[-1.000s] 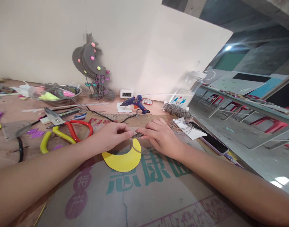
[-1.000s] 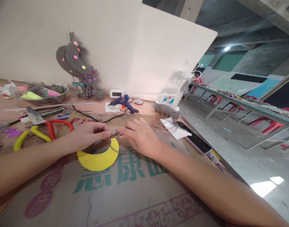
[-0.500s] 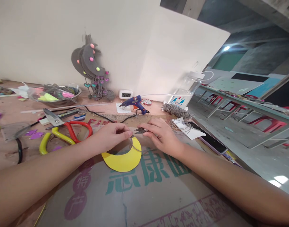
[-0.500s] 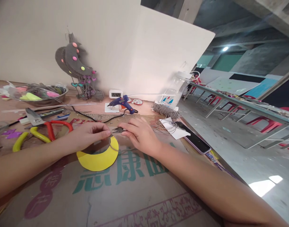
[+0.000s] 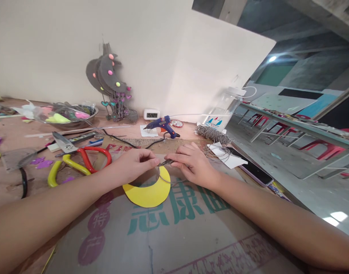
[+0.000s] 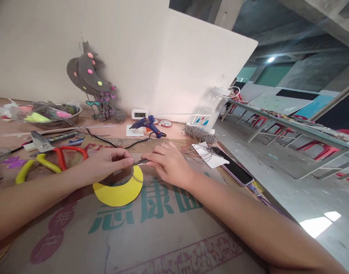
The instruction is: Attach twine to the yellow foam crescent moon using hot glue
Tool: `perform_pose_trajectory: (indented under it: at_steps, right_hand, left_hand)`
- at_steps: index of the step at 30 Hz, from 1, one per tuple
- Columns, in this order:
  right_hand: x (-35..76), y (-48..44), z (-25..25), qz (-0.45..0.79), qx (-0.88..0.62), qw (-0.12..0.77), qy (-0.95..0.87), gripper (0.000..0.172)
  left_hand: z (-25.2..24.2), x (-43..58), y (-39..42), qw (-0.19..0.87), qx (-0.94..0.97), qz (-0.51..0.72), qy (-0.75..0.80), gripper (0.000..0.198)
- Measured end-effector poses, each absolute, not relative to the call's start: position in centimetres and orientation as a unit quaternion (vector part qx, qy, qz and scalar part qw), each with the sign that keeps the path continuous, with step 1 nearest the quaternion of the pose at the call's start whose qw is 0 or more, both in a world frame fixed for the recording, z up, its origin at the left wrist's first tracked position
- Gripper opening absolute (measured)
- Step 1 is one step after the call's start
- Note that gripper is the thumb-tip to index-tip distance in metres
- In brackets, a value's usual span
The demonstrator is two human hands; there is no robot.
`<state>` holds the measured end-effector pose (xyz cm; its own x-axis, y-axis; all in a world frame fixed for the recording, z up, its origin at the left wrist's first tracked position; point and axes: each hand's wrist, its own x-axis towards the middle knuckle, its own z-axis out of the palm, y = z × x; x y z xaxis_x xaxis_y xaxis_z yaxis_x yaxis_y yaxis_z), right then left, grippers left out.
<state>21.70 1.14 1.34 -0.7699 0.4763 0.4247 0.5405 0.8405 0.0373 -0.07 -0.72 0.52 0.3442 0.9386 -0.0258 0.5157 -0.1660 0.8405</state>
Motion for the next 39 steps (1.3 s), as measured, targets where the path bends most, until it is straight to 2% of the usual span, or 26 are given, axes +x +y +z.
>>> perform_pose_trajectory:
  at_steps: [10, 15, 17, 22, 28, 32, 39]
  right_hand:
    - [21.67, 1.04, 1.27, -0.073, -0.28, 0.2, -0.936, 0.027]
    - [21.94, 1.19, 1.12, -0.006, -0.315, 0.308, -0.898, 0.031]
    - [21.97, 1.24, 1.11, 0.018, -0.347, 0.325, -0.88, 0.036]
    - [21.7, 1.32, 1.14, 0.015, -0.343, 0.269, -0.9, 0.043]
    - [21.49, 1.46, 1.08, -0.008, -0.378, 0.266, -0.886, 0.032]
    - [21.58, 1.31, 1.23, 0.009, -0.373, 0.277, -0.885, 0.043]
    - [21.63, 1.1, 1.29, -0.014, -0.325, 0.27, -0.906, 0.031]
  left_hand:
    - [0.28, -0.26, -0.63, 0.396, 0.72, 0.267, 0.503, 0.035]
    - [0.19, -0.23, -0.69, 0.415, 0.706, 0.28, 0.502, 0.034]
    - [0.27, -0.18, -0.71, 0.422, 0.701, 0.28, 0.502, 0.033]
    - [0.63, -0.04, -0.87, 0.417, 0.702, 0.281, 0.505, 0.029]
    - [0.79, 0.05, -1.0, 0.411, 0.703, 0.274, 0.511, 0.029]
    - [0.83, 0.11, -0.98, 0.409, 0.705, 0.278, 0.509, 0.029]
    - [0.55, 0.04, -0.95, 0.416, 0.701, 0.276, 0.509, 0.031]
